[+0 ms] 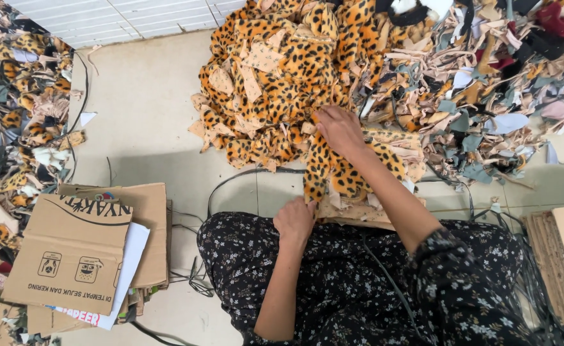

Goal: The person sorts through a large pile of leopard-print scrap fabric by hand, picking up individual pieces, smoothing them out, and placing them onto cardboard sheets or into boxes.

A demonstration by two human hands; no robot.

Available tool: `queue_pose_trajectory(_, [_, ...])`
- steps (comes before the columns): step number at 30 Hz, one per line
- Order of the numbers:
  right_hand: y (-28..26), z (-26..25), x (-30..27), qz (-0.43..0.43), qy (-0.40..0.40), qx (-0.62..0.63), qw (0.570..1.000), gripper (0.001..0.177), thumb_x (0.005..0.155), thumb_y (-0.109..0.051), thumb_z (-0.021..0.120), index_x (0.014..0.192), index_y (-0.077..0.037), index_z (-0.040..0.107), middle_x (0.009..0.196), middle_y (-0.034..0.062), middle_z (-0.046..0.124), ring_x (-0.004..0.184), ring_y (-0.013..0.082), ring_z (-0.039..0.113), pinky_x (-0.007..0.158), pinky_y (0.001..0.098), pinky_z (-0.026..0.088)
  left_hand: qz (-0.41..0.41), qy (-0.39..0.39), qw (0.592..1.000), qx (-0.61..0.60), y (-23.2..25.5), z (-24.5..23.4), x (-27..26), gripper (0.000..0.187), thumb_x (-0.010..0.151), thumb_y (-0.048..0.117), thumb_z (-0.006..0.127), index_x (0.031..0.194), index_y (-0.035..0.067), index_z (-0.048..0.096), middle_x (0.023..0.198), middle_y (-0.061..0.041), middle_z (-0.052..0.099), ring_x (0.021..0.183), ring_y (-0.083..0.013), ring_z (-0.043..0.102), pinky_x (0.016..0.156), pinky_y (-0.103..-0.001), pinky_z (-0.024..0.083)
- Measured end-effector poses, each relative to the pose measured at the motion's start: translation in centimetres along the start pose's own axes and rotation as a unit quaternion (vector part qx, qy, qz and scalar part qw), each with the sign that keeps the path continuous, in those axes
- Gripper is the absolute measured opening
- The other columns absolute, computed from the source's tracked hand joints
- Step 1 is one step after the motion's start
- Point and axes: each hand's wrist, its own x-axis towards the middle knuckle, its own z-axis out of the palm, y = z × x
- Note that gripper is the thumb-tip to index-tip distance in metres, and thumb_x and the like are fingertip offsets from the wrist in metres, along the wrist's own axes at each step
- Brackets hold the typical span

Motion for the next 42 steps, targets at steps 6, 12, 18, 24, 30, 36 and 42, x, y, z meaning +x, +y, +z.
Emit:
queue_pose_trajectory(6, [-4.6,-10.2,-8.5,0.076,-0.077,-0.011,0.994,0.060,0.113,-0.054,0.018,0.157,-0.022,0.044,0.166,0.0086,0.033,0.156,0.0320,0.013,0.122,0.0624,0.005,0.215,0.163,0.956,-0.116,5.4,-9.2,-2.4,0.065,0.109,0.045,0.028,0.156,0.001,0.034,0.166,-0.026,0.021,0.155,-0.0392,0.013,0.120,-0.063,0.013])
queue_pose_trajectory(12, [0.9,-3.5,-12.7,0.081,0.001,-0.060,0.995,0.060,0.109,-0.060,0.014,0.159,-0.034,0.034,0.170,0.0007,0.021,0.157,0.0282,0.002,0.121,0.0650,0.002,0.303,0.249,0.916,-0.087,8.8,-1.3,5.1,0.075,0.105,0.061,0.017,0.164,0.016,0.021,0.173,-0.008,0.010,0.159,-0.0252,-0.002,0.122,-0.051,-0.016])
queue_pose_trajectory(18, [2.3,0.4,-13.2,0.028,0.144,-0.149,0.978,0.046,0.113,-0.042,0.034,0.153,-0.030,0.052,0.162,-0.0022,0.044,0.154,0.0257,0.029,0.122,0.0470,0.012,0.289,0.346,0.891,-0.057,9.8,1.3,6.1,0.069,0.106,0.057,0.022,0.160,0.015,0.036,0.170,-0.005,0.023,0.158,-0.0238,0.015,0.126,-0.050,-0.003])
queue_pose_trajectory(24, [3.1,1.6,-13.2,0.022,0.166,-0.156,0.973,0.045,0.110,-0.043,0.037,0.153,-0.037,0.051,0.161,-0.0064,0.044,0.151,0.0237,0.035,0.121,0.0455,0.017,0.289,0.342,0.892,-0.069,9.6,2.4,6.5,0.070,0.105,0.060,0.022,0.158,0.016,0.038,0.168,-0.004,0.027,0.157,-0.0229,0.018,0.126,-0.050,-0.001])
queue_pose_trajectory(30, [3.5,2.0,-13.2,0.022,0.171,-0.163,0.971,0.045,0.109,-0.044,0.040,0.152,-0.039,0.052,0.159,-0.0068,0.048,0.149,0.0222,0.039,0.121,0.0457,0.020,0.287,0.333,0.895,-0.075,9.6,2.6,6.9,0.071,0.104,0.061,0.023,0.157,0.016,0.039,0.167,-0.005,0.029,0.156,-0.0235,0.020,0.127,-0.050,0.000])
queue_pose_trajectory(36, [4.5,-0.7,-9.7,0.059,0.121,-0.080,0.988,0.039,0.109,-0.048,0.048,0.141,-0.033,0.063,0.148,-0.0043,0.055,0.147,0.0288,0.040,0.117,0.0549,0.034,0.248,0.235,0.914,-0.218,9.7,-3.5,5.6,0.076,0.105,0.062,0.016,0.157,0.011,0.038,0.165,-0.013,0.033,0.155,-0.0281,0.023,0.126,-0.054,0.007])
queue_pose_trajectory(42, [-5.6,-2.0,1.4,0.182,-0.066,0.362,0.912,0.033,0.104,-0.028,0.053,0.132,-0.035,0.069,0.135,0.0010,0.062,0.124,0.0294,0.062,0.092,0.0424,0.057,0.057,0.249,0.855,-0.451,7.4,-9.3,9.0,0.070,0.110,0.051,0.017,0.156,0.002,0.034,0.160,-0.023,0.034,0.151,-0.0357,0.028,0.127,-0.046,0.014])
